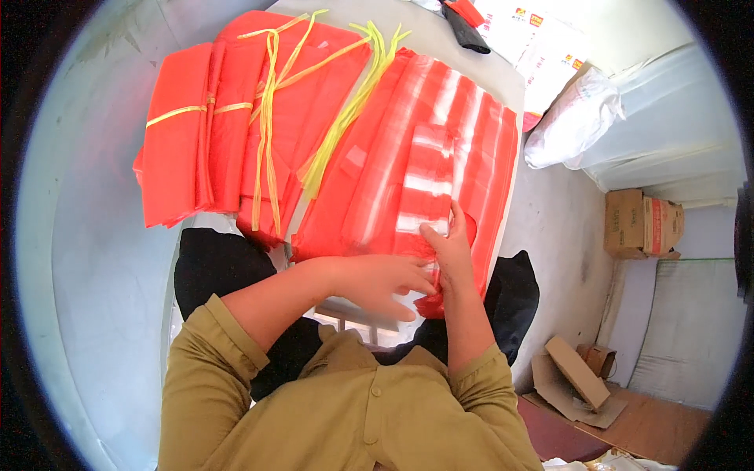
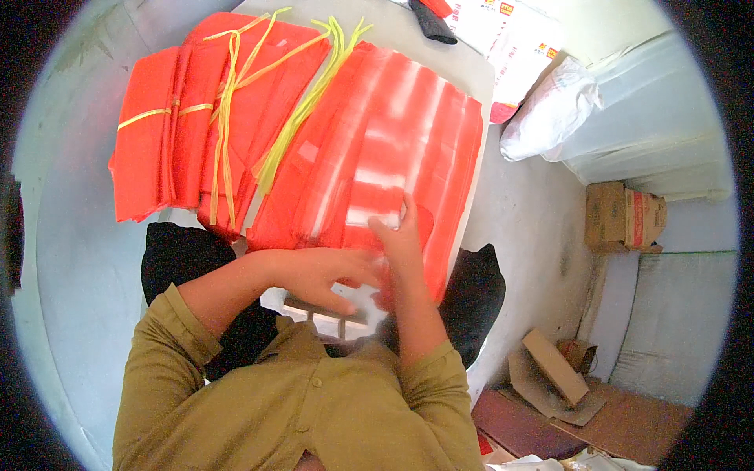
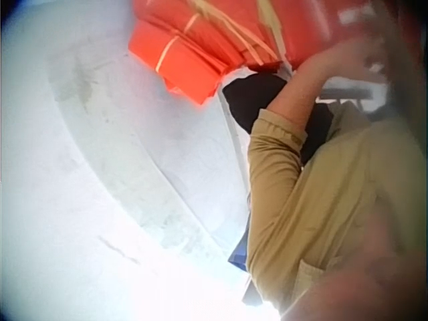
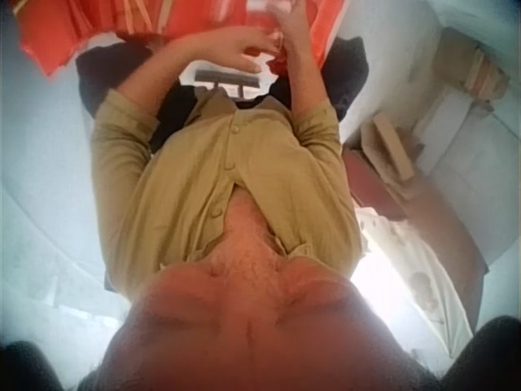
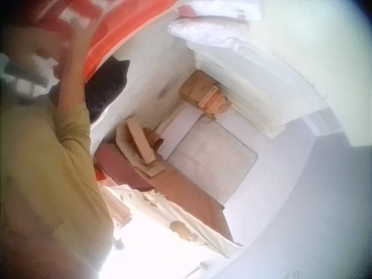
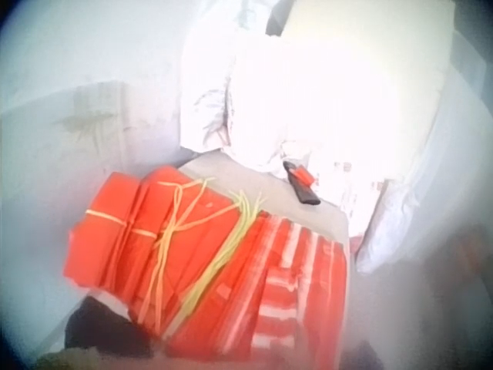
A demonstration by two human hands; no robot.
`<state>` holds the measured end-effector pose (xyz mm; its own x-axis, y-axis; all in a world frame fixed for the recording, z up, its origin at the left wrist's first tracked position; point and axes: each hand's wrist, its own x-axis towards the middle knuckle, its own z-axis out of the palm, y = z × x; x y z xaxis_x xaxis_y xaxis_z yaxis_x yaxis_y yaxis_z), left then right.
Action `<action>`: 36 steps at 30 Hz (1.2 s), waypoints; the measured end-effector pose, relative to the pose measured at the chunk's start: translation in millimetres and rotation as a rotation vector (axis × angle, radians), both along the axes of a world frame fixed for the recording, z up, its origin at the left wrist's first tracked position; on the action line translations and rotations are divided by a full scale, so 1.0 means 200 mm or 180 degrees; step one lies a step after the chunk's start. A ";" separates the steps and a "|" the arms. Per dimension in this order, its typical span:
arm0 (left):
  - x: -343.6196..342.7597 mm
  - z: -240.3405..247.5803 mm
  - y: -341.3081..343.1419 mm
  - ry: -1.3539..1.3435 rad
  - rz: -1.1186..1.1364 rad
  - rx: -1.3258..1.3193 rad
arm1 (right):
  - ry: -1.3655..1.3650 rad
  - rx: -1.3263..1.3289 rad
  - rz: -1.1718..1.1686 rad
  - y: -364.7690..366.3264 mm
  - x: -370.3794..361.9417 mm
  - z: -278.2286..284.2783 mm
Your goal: The person folds red and white striped plastic bags by hand, stacks them, and ties each bundle with a yellow plastic strip before placing them into a white sack.
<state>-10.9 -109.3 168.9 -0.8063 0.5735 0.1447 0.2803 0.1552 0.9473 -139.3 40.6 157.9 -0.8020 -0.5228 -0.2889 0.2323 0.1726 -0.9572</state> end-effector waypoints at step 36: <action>-0.14 0.07 0.00 -0.2389 0.1793 0.1574 | -0.0410 -0.0557 -0.0385 0.18 -0.03 0.07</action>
